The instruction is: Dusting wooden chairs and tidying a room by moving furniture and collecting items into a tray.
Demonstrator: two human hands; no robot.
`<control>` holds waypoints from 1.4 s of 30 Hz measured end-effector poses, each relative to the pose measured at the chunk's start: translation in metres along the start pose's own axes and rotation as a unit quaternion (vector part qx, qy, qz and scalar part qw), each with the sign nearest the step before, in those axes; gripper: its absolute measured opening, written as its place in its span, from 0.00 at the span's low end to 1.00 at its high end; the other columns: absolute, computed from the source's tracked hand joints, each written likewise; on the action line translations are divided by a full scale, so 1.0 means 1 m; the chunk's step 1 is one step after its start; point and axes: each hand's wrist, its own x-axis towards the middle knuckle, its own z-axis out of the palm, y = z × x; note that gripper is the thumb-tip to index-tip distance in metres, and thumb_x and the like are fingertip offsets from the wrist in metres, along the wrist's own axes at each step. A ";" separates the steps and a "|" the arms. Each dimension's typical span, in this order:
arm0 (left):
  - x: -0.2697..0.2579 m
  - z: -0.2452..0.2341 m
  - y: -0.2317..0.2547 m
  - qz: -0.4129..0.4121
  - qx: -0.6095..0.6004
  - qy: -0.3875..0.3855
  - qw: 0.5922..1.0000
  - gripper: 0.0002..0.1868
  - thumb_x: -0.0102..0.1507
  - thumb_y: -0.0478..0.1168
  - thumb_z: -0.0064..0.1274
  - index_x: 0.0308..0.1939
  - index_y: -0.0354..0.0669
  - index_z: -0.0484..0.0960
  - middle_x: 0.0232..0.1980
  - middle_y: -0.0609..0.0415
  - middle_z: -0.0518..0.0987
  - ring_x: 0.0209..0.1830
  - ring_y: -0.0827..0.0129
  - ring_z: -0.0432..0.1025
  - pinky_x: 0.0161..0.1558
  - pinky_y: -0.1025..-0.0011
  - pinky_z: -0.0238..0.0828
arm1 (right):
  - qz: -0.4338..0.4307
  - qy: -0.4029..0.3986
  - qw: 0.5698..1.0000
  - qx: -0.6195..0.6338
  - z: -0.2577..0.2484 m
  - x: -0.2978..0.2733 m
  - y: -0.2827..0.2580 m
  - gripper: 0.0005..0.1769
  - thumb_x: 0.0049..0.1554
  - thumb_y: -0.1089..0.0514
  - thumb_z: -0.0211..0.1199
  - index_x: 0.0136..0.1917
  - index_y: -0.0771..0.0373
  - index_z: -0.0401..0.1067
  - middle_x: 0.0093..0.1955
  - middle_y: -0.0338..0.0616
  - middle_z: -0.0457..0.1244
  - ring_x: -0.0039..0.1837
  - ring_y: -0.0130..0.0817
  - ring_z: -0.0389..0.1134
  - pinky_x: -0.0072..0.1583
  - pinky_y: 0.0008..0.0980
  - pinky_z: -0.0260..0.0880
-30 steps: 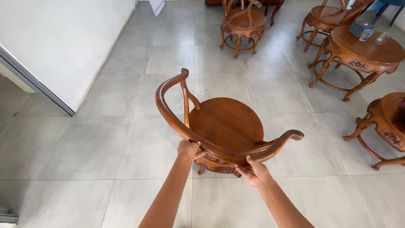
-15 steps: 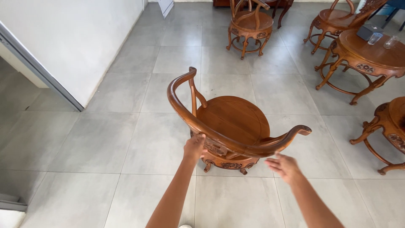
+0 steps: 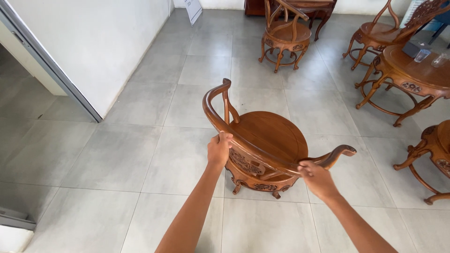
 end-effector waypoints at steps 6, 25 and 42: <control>0.042 -0.031 0.003 0.077 0.159 -0.016 0.984 0.22 0.69 0.51 0.39 0.61 0.51 0.80 0.58 0.46 0.81 0.61 0.54 0.73 0.61 0.59 0.68 | -0.129 -0.015 0.979 -0.157 0.041 -0.023 -0.110 0.34 0.64 0.38 0.50 0.77 0.53 0.56 0.72 0.44 0.58 0.68 0.38 0.67 0.71 0.45 0.64; 0.160 -0.207 0.010 0.101 0.401 -0.207 0.887 0.26 0.68 0.49 0.45 0.70 0.51 0.67 0.70 0.49 0.70 0.66 0.54 0.70 0.64 0.56 0.68 | -0.089 0.070 0.925 -0.363 0.166 0.063 -0.241 0.47 0.53 0.48 0.73 0.76 0.60 0.51 0.68 0.51 0.60 0.73 0.45 0.62 0.73 0.44 0.67; 0.202 -0.166 -0.002 0.099 0.386 -0.252 0.882 0.26 0.68 0.50 0.44 0.69 0.49 0.69 0.68 0.47 0.71 0.66 0.55 0.69 0.65 0.57 0.67 | -0.054 -0.009 0.924 -0.378 0.141 0.045 -0.222 0.44 0.63 0.37 0.54 0.86 0.37 0.39 0.63 0.35 0.62 0.66 0.31 0.66 0.73 0.37 0.67</control>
